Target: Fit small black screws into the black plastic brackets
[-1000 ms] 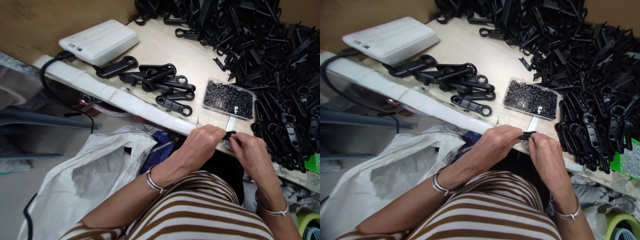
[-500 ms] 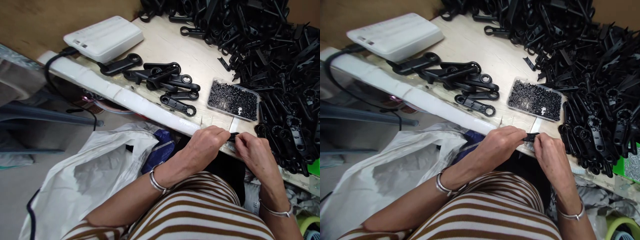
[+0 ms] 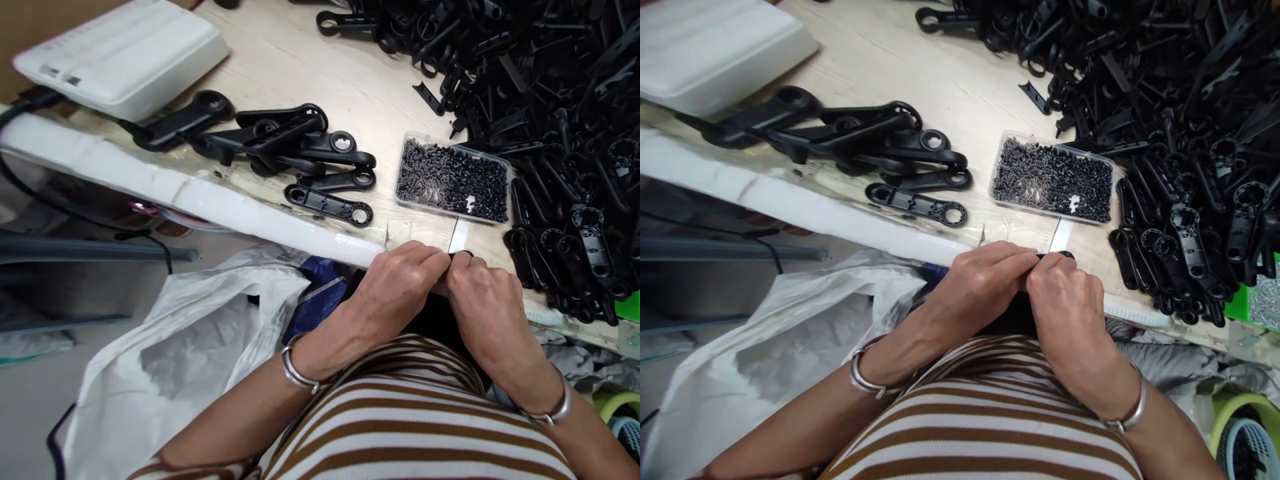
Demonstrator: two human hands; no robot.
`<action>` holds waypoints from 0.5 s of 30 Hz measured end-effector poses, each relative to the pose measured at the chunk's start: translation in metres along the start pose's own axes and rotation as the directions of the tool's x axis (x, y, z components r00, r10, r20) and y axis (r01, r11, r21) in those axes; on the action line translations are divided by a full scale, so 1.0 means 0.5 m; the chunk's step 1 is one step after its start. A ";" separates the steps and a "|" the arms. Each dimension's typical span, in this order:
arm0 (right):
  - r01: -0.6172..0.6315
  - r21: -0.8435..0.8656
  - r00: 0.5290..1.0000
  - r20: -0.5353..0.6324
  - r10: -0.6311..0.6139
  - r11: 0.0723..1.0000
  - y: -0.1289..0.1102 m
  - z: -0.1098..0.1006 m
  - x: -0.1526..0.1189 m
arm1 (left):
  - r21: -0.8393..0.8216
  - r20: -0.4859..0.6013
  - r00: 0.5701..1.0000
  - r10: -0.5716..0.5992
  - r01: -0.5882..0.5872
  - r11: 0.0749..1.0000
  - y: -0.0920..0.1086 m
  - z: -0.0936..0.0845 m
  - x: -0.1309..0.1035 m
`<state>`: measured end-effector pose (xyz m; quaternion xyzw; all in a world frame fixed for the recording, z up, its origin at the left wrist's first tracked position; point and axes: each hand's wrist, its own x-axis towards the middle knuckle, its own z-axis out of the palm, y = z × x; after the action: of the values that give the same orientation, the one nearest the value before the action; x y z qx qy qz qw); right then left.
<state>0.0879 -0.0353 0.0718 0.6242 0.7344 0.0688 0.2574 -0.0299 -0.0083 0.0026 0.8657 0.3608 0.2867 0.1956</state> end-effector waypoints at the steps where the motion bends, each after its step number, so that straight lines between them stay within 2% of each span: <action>1: 0.014 0.014 1.000 0.008 -0.014 1.000 0.002 0.001 0.002 | 0.002 0.003 1.000 -0.003 0.003 1.000 0.000 0.000 0.000; 3: 0.049 0.053 0.999 0.017 -0.050 0.997 0.013 0.007 0.005 | 0.005 0.024 1.000 -0.003 0.003 1.000 0.000 -0.002 0.000; 6: 0.093 0.137 0.995 -0.037 -0.089 0.986 0.046 0.027 0.013 | 0.001 0.093 0.996 0.000 0.000 1.000 0.004 -0.008 0.002; 9: 0.141 0.390 0.990 -0.084 -0.118 0.910 0.090 0.053 0.026 | 0.008 0.173 0.985 -0.018 0.017 1.000 0.009 -0.016 0.008; 12: 0.110 0.731 0.991 -0.027 -0.133 0.673 0.125 0.081 0.033 | 0.024 0.235 0.972 -0.030 0.025 0.999 0.013 -0.024 0.013; 15: -0.010 0.908 0.998 0.033 -0.047 0.419 0.137 0.111 0.020 | 0.025 0.263 0.964 -0.042 0.036 0.999 0.012 -0.027 0.015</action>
<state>0.1730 -0.0234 0.0500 0.6581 0.6553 -0.3571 -0.0996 -0.0312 -0.0051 0.0189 0.8907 0.3514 0.1617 0.2389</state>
